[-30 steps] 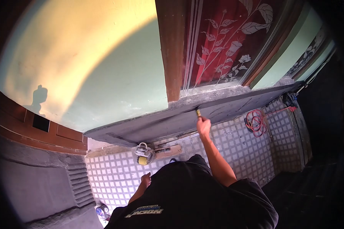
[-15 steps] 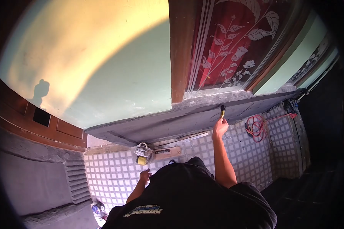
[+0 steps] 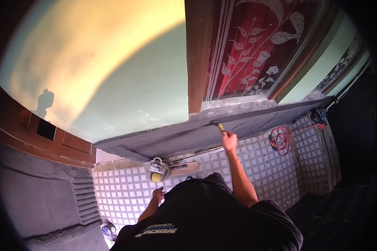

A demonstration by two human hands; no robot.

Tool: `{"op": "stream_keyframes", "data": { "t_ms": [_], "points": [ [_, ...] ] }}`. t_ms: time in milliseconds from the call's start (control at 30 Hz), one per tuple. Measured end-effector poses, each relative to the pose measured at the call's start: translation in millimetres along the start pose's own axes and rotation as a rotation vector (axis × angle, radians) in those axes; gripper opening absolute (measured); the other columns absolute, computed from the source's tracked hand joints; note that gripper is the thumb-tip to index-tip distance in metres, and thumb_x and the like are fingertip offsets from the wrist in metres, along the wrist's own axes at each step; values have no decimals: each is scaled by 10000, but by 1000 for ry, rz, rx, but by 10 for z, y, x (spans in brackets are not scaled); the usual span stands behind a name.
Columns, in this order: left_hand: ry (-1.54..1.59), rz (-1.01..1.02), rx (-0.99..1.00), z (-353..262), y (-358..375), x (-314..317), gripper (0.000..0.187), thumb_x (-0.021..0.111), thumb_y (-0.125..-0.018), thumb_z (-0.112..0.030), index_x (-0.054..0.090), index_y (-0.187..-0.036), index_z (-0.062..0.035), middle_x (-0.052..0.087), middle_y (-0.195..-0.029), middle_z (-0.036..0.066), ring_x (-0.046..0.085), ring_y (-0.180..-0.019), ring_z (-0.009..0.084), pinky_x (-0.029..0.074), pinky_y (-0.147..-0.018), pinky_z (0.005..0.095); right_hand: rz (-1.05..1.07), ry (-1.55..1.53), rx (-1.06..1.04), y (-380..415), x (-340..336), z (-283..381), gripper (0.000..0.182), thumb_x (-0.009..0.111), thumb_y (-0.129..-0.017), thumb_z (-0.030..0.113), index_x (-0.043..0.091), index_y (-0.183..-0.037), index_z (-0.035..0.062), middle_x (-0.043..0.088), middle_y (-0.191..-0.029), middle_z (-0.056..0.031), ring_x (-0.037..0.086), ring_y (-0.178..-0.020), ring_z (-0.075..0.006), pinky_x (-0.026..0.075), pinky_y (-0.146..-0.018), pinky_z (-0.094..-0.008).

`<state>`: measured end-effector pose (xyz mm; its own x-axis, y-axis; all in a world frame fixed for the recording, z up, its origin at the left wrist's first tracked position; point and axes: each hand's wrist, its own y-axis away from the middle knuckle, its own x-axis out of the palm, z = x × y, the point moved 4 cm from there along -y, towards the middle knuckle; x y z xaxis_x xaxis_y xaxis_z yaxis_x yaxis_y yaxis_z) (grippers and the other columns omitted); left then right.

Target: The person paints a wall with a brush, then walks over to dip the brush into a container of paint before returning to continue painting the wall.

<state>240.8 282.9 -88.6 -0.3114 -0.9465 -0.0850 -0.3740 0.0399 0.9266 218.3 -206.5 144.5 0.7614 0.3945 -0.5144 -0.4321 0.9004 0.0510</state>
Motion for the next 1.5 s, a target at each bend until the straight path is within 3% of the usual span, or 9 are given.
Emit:
{"op": "stream_keyframes", "data": {
  "t_ms": [267, 500, 633, 767, 933, 1033, 1133, 1267, 1500],
  "points": [
    [23, -5, 43, -60, -105, 28, 363, 511, -846, -371, 512, -1058, -75, 590, -946, 82, 563, -807, 189, 425, -655, 337, -384, -131, 101, -56, -109, -103, 274, 528, -794, 205, 637, -832, -43, 630, -713, -191, 626, -665, -287, 460, -629, -382],
    [-151, 58, 245, 28, 37, 45, 338, 542, -831, -355, 561, -991, -57, 595, -782, 80, 497, -560, 161, 359, -422, 322, 308, -8, -98, 520, 416, 338, 278, 528, -780, 208, 642, -863, -32, 612, -633, -169, 607, -592, -220, 450, -565, -339],
    [-280, 33, 365, -1, 187, 62, 345, 549, -828, -356, 563, -997, -55, 599, -767, 82, 495, -547, 161, 363, -420, 322, 192, -348, 70, 229, 390, -100, 206, 509, -799, 132, 640, -780, -25, 481, -559, 35, 411, -498, -54, 322, -435, -248],
    [-246, 8, 352, 14, 244, 59, 332, 548, -829, -353, 560, -997, -66, 590, -749, 67, 500, -571, 157, 378, -487, 336, -159, -325, 170, -116, -56, -220, 255, 512, -796, 156, 617, -786, -76, 536, -603, -26, 444, -568, -104, 378, -518, -299],
    [-202, -21, 351, 40, 261, 9, 311, 546, -831, -348, 555, -997, -85, 576, -720, 42, 507, -609, 149, 405, -599, 359, -224, -463, 162, -106, 142, -375, 277, 526, -828, 183, 606, -780, -78, 506, -567, -14, 427, -535, -100, 364, -488, -296],
    [62, 76, 58, 317, -206, -64, 264, 564, -822, -338, 567, -934, -98, 524, -658, 17, 457, -535, 139, 383, -515, 333, -21, -397, 106, 117, 565, -161, 224, 516, -832, 177, 641, -807, -6, 430, -530, 48, 353, -439, -48, 271, -397, -236],
    [-165, 86, 264, 194, -15, -5, 240, 576, -817, -327, 567, -880, -95, 479, -619, 6, 401, -470, 133, 337, -428, 303, 329, -471, 179, 440, 631, 236, 207, 503, -816, 159, 639, -815, 3, 430, -509, 30, 348, -405, -53, 243, -353, -230],
    [61, 99, 135, 270, -210, 20, 263, 556, -828, -330, 566, -929, -88, 512, -635, 26, 388, -432, 133, 297, -375, 283, 628, -563, 337, 529, 477, 369, 203, 490, -807, 158, 622, -829, 6, 400, -502, 22, 287, -366, -57, 203, -314, -231],
    [126, 35, 132, 249, -160, 45, 339, 532, -834, -356, 539, -1019, -72, 583, -768, 61, 498, -597, 166, 356, -457, 318, 285, -743, 508, -37, -31, -61, 230, 446, -822, 177, 615, -839, 21, 402, -527, 20, 248, -358, -58, 188, -321, -212]
  ]
}}
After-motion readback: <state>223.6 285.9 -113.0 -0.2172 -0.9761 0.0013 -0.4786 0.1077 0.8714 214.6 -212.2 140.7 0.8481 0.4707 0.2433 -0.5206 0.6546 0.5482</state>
